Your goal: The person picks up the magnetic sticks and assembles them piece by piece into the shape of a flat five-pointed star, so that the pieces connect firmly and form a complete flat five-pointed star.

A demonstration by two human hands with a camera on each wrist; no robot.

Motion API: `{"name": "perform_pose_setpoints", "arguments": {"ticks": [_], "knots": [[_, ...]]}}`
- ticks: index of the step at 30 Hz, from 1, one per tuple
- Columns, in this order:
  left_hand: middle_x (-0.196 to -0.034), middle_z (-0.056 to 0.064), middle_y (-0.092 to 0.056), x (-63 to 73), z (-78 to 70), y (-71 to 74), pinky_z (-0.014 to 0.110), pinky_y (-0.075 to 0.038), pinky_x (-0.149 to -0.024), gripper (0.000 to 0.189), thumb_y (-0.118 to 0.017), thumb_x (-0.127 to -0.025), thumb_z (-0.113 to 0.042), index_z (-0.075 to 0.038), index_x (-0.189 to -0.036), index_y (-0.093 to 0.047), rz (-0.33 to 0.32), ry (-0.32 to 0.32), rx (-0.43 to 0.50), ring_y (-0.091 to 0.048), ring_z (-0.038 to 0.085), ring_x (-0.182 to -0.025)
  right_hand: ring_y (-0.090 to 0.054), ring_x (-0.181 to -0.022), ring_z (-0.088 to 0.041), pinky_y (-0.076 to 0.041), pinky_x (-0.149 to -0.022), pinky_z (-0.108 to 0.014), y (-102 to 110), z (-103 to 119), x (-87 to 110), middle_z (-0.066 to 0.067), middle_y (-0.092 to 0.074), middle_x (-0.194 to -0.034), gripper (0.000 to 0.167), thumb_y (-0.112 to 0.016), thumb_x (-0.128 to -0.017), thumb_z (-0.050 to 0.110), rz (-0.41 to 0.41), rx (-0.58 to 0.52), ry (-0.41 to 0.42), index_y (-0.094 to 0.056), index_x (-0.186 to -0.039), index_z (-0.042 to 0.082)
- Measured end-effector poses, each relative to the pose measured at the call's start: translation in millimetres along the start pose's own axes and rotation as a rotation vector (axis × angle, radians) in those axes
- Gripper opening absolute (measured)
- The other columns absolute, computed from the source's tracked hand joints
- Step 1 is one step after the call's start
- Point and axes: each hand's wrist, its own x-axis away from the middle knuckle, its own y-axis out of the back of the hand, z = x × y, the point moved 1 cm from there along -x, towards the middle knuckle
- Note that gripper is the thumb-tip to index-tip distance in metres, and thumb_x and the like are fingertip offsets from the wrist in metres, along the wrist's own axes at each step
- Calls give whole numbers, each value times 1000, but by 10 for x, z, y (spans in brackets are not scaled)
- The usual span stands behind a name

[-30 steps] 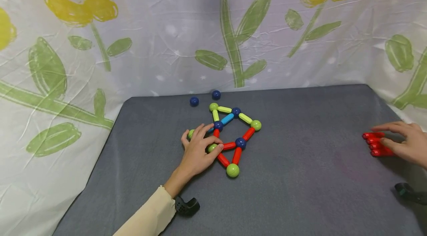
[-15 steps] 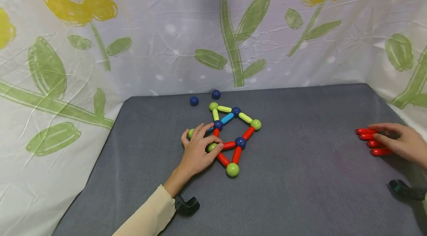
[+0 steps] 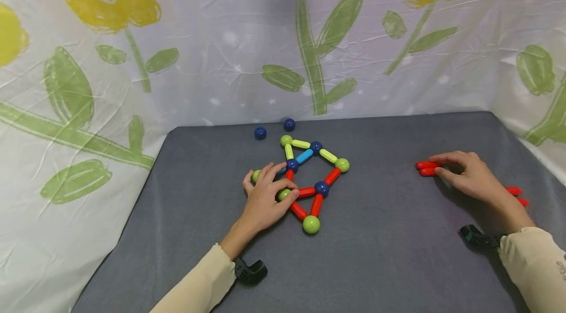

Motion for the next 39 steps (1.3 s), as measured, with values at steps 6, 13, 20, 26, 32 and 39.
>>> {"name": "perform_pose_setpoints", "arguments": {"ticks": [6,13,20,26,32,39], "knots": [[-153,4,-52,8,18,-11,71,-3,-113,17,-64,-98,-42,-32,-93,-76,-3,-9,-6,-38,38,-148,-45,-100,-24,-30,-81,-37,-317,319,-174,-18,-68,-116,29,-69,-97,14,10,-105,30,-71,-124,6],[-154,6,-51,15,12,-21,73,-3,-112,19,-62,-99,-44,-31,-98,-76,-5,-19,-9,-36,41,-148,-40,-97,-8,-28,-78,-32,-559,457,-250,-16,-65,-113,27,-75,-90,4,-121,-199,134,-75,-117,6],[-154,6,-50,12,17,-26,72,-3,-114,23,-62,-98,-44,-29,-110,-75,0,-52,-24,-33,39,-151,-39,-89,-12,-27,-76,-31,-613,485,-221,-8,-61,-95,26,-81,-82,-1,-161,-164,172,-77,-106,7],[-155,6,-50,22,12,-32,71,-2,-115,20,-62,-99,-41,-29,-102,-78,-2,-57,-12,-36,40,-150,-42,-80,-15,-26,-75,-31,-699,609,-240,-3,-63,-84,30,-84,-78,0,-143,-145,230,-78,-106,10],[-155,5,-50,25,4,-31,71,-1,-114,21,-62,-99,-42,-29,-99,-78,6,-54,-7,-36,40,-150,-44,-73,-8,-28,-73,-29,-843,833,-214,5,-65,-83,28,-85,-81,7,-77,-159,253,-79,-107,16],[-155,5,-51,20,3,-38,71,-1,-114,21,-62,-99,-41,-28,-99,-79,3,-50,-12,-37,41,-149,-39,-63,-4,-26,-69,-29,-1002,1116,-169,11,-54,-77,24,-85,-83,14,17,-185,291,-79,-106,18]]}}
